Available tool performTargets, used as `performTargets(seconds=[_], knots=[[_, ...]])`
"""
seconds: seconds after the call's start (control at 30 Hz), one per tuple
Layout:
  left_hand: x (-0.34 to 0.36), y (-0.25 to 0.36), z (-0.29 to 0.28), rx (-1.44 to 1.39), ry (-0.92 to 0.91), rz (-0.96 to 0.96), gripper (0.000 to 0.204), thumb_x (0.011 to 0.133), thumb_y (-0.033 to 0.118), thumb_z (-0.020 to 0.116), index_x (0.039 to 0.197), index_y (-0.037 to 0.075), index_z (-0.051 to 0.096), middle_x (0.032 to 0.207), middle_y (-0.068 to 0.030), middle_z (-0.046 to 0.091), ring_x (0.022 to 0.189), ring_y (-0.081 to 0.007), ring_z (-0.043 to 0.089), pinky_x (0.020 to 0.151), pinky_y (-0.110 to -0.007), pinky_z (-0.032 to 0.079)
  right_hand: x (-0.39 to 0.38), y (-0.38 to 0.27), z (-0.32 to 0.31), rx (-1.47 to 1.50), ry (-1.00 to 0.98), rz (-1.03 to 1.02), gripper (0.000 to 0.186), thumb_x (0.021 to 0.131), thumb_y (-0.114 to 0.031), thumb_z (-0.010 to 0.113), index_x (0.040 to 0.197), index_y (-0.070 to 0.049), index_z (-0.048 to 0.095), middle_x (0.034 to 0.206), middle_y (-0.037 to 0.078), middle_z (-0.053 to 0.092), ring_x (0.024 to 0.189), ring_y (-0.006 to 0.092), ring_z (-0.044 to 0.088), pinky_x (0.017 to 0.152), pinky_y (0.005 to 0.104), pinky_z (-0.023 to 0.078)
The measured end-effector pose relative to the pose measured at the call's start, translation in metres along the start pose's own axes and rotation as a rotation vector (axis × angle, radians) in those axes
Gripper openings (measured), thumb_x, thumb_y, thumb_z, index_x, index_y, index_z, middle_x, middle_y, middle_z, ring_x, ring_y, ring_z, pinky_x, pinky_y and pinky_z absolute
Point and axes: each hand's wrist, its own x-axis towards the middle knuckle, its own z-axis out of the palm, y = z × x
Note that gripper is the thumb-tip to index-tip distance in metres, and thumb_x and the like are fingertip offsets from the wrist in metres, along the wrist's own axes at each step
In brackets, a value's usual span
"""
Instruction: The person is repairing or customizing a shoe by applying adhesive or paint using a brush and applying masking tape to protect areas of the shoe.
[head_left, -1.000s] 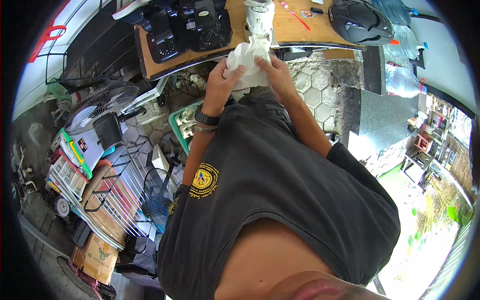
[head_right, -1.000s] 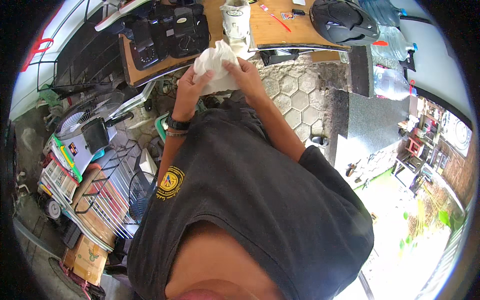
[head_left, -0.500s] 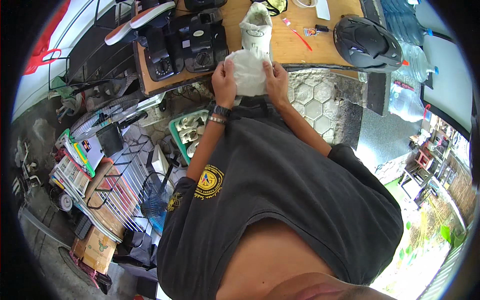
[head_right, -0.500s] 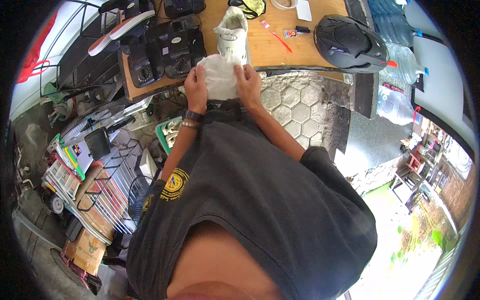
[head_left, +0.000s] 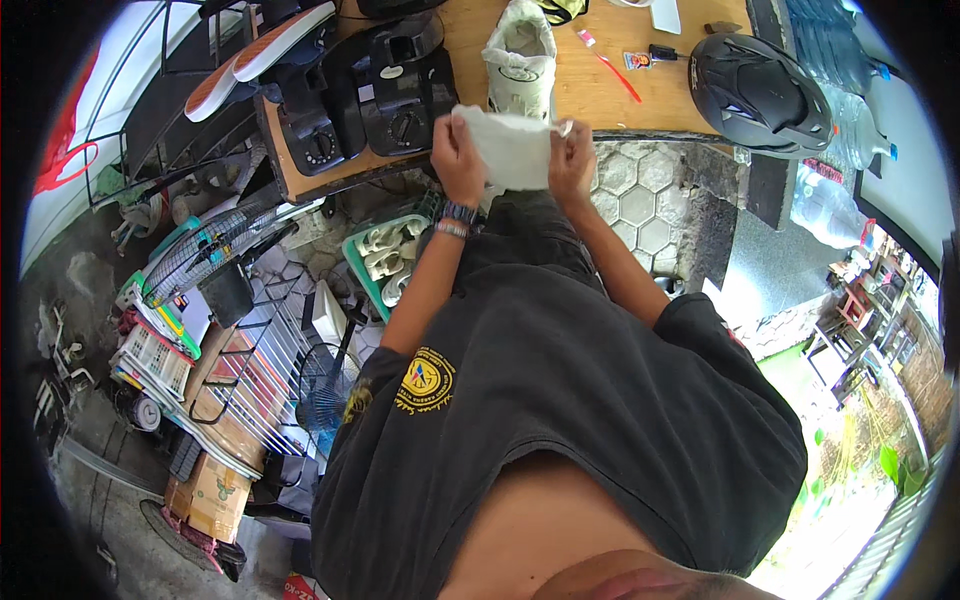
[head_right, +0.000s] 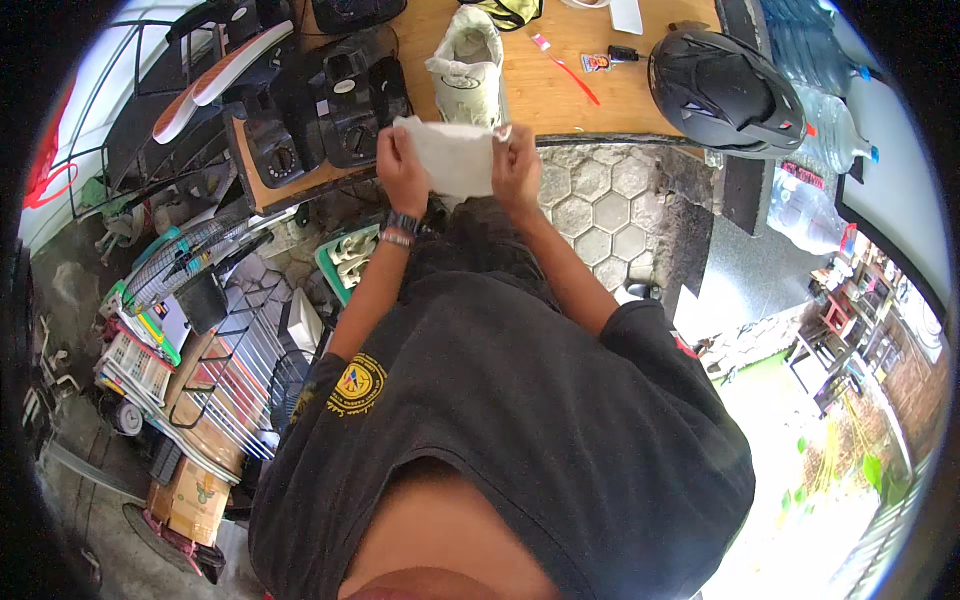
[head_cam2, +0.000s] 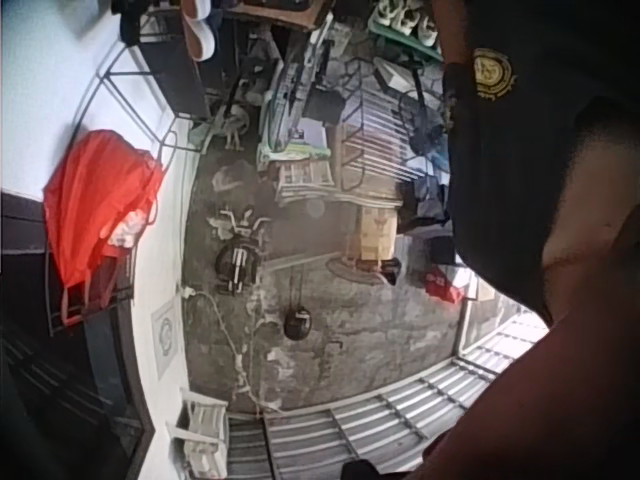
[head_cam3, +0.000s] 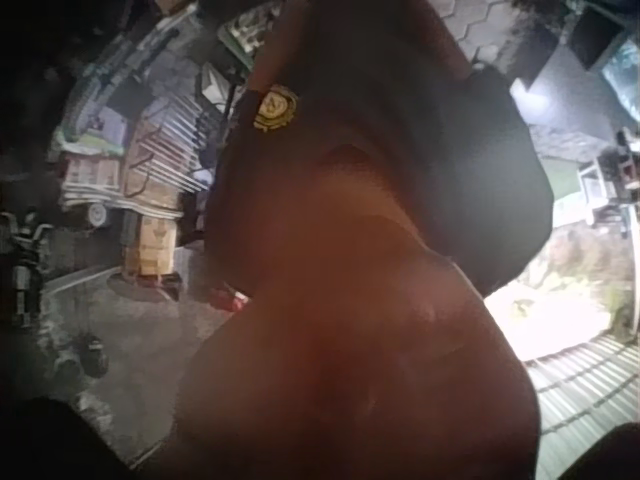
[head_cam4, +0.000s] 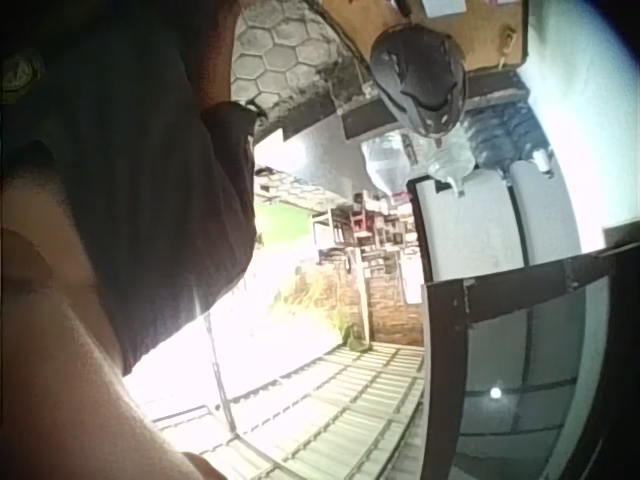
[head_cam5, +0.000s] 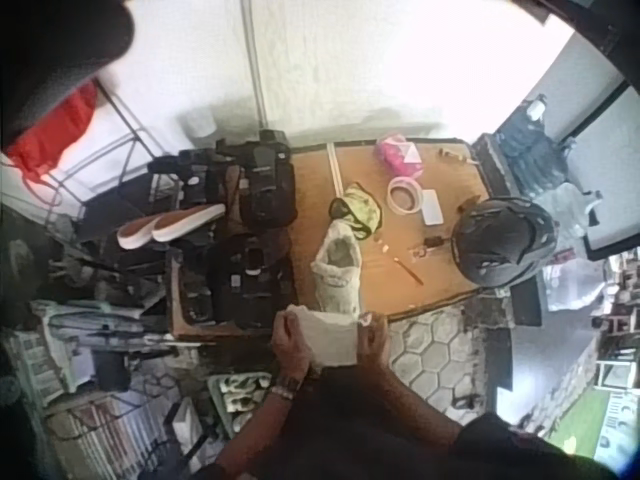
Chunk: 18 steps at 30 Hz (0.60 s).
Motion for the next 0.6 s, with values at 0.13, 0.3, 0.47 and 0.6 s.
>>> performTargets(seconds=[0.13,0.3,0.47,0.6], knots=[[0.045,-0.006,0.026,0.01,0.052,0.088,0.032,0.11,0.028,0.057,0.097,-0.001,0.062,0.074,-0.006,0.058,0.067,-0.014,0.051,0.064,-0.033,0.046,0.042,-0.002,0.014,0.041,0.122,-0.132,0.019,0.11,-0.02,0.059,0.112,-0.001,0.055,0.069,0.0,0.058,0.061,0.0043,0.045,0.052,0.0267,0.036],[0.079,-0.023,0.048,0.077,0.034,0.14,0.033,0.108,0.032,0.058,0.097,0.002,0.065,0.082,-0.0151,0.07,0.072,-0.0274,0.068,0.067,-0.039,0.052,0.075,0.012,0.024,0.043,0.15,-0.105,0.025,0.108,-0.023,0.062,0.109,0.0,0.054,0.067,0.001,0.054,0.059,0.0067,0.044,0.052,0.028,0.036],[0.081,-0.037,0.055,0.171,-0.069,0.002,0.033,0.108,0.032,0.058,0.104,0.0,0.065,0.09,-0.0128,0.07,0.077,-0.0234,0.064,0.074,-0.036,0.052,0.093,0.026,0.024,-0.066,0.193,-0.097,0.031,0.107,-0.031,0.064,0.105,-0.001,0.056,0.067,0.005,0.058,0.057,0.0142,0.051,0.054,0.0327,0.043],[0.079,-0.043,0.064,0.148,-0.086,-0.068,0.033,0.107,0.032,0.059,0.107,-0.001,0.062,0.096,-0.0143,0.07,0.083,-0.0247,0.066,0.078,-0.038,0.053,0.104,0.034,0.024,-0.082,0.236,-0.136,0.03,0.106,-0.03,0.064,0.107,-0.001,0.057,0.077,0.011,0.065,0.065,0.0192,0.06,0.061,0.0367,0.047]])
